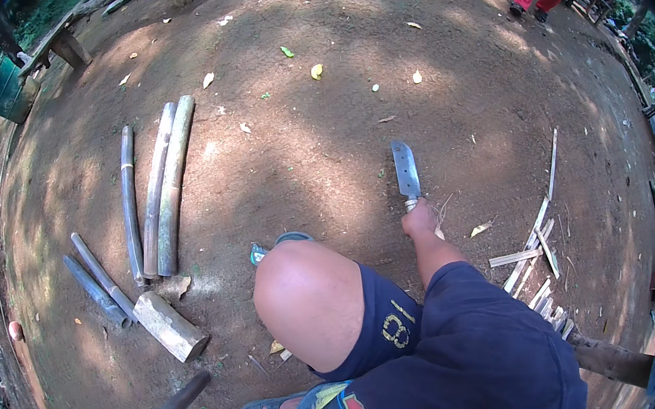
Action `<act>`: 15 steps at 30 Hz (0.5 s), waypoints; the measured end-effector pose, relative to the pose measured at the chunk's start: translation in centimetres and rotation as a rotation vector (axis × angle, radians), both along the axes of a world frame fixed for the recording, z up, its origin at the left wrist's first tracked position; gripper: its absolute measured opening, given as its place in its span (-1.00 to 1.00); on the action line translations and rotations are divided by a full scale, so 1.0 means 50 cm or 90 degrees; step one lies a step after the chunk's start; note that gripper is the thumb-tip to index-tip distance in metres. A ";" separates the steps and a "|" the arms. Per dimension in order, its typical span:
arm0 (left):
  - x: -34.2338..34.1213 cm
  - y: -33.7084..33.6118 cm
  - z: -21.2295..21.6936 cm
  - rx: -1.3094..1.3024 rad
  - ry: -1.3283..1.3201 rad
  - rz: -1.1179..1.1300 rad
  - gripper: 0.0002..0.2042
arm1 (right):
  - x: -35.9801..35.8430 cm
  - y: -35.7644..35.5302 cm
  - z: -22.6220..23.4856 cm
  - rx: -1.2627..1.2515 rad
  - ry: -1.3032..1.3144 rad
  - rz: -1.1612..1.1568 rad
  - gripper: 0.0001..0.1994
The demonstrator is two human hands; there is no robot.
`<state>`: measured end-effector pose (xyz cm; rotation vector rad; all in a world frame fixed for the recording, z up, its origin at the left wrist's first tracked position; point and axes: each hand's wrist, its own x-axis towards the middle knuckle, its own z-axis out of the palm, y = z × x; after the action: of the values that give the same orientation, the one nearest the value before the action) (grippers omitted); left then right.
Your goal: The person sits on the ground and uses a large knife to split bamboo poles. They first cut a pole in half, then use the knife to split the sections into thin strips by inserting the blade and prying the material apart.
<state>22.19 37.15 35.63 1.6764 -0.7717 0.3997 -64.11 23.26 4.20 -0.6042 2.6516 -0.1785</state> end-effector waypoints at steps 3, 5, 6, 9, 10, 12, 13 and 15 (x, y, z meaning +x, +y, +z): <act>-0.036 -0.022 0.005 -0.010 0.004 -0.005 -0.30 | -0.004 -0.048 -0.006 0.004 0.011 0.007 -0.52; -0.055 -0.034 0.033 -0.012 0.014 -0.010 -0.33 | -0.013 -0.077 -0.049 -0.012 0.021 0.007 -0.53; -0.068 -0.043 0.041 -0.016 0.019 -0.017 -0.34 | -0.023 -0.092 -0.063 -0.023 0.031 0.006 -0.54; -0.146 -0.084 0.059 -0.043 0.007 0.010 -0.34 | -0.055 -0.129 -0.067 -0.032 0.047 0.002 -0.58; -0.145 -0.095 0.060 -0.045 0.016 0.014 -0.33 | -0.064 -0.133 -0.066 -0.021 0.047 0.010 -0.60; -0.129 -0.086 0.056 -0.061 0.034 0.034 -0.33 | -0.074 -0.161 -0.052 -0.010 0.048 0.038 -0.62; -0.110 -0.102 0.047 -0.064 0.049 0.030 -0.32 | -0.086 -0.164 -0.038 0.000 0.035 0.027 -0.62; -0.146 -0.113 0.058 -0.029 0.073 0.033 -0.27 | -0.082 -0.158 -0.008 0.016 0.012 0.012 -0.62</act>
<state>14.89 31.51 38.52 1.6637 -0.6322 0.3513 -68.21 15.36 3.80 -0.6253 2.6618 -0.1347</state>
